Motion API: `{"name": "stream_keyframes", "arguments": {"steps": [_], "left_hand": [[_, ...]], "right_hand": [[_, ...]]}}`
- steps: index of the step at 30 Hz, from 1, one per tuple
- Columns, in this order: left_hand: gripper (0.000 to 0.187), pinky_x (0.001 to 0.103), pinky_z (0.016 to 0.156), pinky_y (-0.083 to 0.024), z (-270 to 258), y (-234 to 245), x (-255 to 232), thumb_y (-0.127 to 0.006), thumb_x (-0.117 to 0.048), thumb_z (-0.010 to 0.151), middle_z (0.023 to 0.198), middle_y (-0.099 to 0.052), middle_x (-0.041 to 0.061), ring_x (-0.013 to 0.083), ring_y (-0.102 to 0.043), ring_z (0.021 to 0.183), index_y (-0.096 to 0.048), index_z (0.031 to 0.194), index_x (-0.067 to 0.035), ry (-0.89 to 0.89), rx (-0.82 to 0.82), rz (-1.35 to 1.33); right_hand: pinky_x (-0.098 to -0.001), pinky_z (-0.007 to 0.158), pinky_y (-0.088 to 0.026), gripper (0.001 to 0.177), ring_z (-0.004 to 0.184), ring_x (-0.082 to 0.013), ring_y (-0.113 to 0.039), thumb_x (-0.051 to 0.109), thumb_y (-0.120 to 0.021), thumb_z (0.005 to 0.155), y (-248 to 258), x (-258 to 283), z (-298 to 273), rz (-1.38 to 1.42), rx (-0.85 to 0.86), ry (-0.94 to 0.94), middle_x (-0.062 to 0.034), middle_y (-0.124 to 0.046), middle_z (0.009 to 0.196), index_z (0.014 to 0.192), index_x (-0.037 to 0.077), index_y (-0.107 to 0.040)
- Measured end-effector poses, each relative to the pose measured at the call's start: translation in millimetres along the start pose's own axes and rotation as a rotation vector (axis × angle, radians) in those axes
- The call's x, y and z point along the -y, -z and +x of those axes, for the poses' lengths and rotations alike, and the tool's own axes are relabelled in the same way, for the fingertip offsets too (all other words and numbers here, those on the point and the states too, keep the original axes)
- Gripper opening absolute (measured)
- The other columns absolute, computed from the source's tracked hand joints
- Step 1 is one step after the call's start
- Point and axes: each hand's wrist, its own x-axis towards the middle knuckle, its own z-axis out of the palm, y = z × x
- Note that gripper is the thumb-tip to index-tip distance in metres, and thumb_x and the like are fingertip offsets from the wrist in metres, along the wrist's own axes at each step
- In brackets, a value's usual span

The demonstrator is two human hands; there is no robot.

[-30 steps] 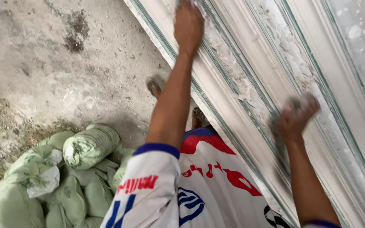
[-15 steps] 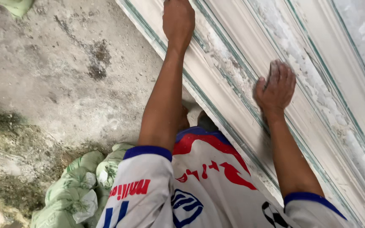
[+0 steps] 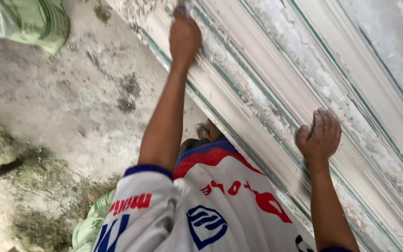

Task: The person uses a small scraper to remove dust and debris from the grooves of stacked white decorative moldings. They repeatedly scrape along the length of the moldings and wipe away residue with their hand.

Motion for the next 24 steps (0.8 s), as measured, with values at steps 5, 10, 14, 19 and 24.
{"name": "stream_keyframes", "arguments": {"steps": [5, 10, 14, 19, 24], "left_hand": [[0.064, 0.044, 0.078, -0.067, -82, 7, -61, -0.031, -0.022, 0.107, 0.13, -0.059, 0.023, 0.0313, -0.071, 0.096, -0.008, 0.164, -0.002, 0.331, 0.357, 0.025], [0.06, 0.026, 0.041, -0.05, 9, 26, -18, -0.031, -0.016, 0.106, 0.103, -0.07, 0.014, 0.0079, -0.056, 0.052, -0.012, 0.159, 0.003, 0.147, 0.234, -0.063], [0.044, 0.026, 0.037, -0.043, -23, 71, -48, -0.031, -0.02, 0.106, 0.078, -0.053, -0.002, 0.0084, -0.047, 0.05, -0.029, 0.145, 0.001, 0.137, 0.312, -0.268], [0.044, 0.039, 0.072, -0.05, -115, 54, -41, -0.028, -0.036, 0.109, 0.101, -0.061, 0.016, 0.0283, -0.062, 0.085, -0.033, 0.134, 0.0, 0.156, 0.58, -0.511], [0.056, 0.068, 0.113, -0.037, -100, 57, -2, -0.035, -0.04, 0.113, 0.137, -0.054, 0.039, 0.0587, -0.046, 0.135, -0.048, 0.145, 0.003, -0.108, 0.752, -0.283]], "right_hand": [[-0.0573, 0.111, -0.038, 0.039, 0.128, -0.0398, -0.054, 0.014, -0.056, 0.099, -11, -8, -15, 0.125, 0.171, -0.22, -0.0224, -0.063, 0.133, 0.134, -0.003, -0.064], [-0.056, 0.115, -0.032, 0.035, 0.124, -0.0364, -0.056, 0.02, -0.045, 0.107, -18, 41, 42, 0.31, 0.228, -0.317, -0.0186, -0.067, 0.128, 0.127, 0.004, -0.069], [-0.0482, 0.094, -0.051, 0.058, 0.113, -0.0349, -0.061, 0.048, -0.034, 0.109, 12, 127, 130, 0.898, 0.381, -0.553, -0.0223, -0.059, 0.124, 0.131, -0.001, -0.057], [-0.0456, 0.099, -0.039, 0.065, 0.115, -0.0274, -0.053, 0.029, -0.043, 0.106, -2, 200, 189, 1.479, 0.556, -0.774, -0.0139, -0.049, 0.123, 0.164, 0.008, -0.021], [-0.0365, 0.086, -0.047, 0.071, 0.08, -0.0175, -0.061, 0.017, -0.031, 0.096, -4, 196, 203, 1.235, 0.732, -0.831, -0.0011, -0.057, 0.076, 0.166, 0.008, -0.027]]}}
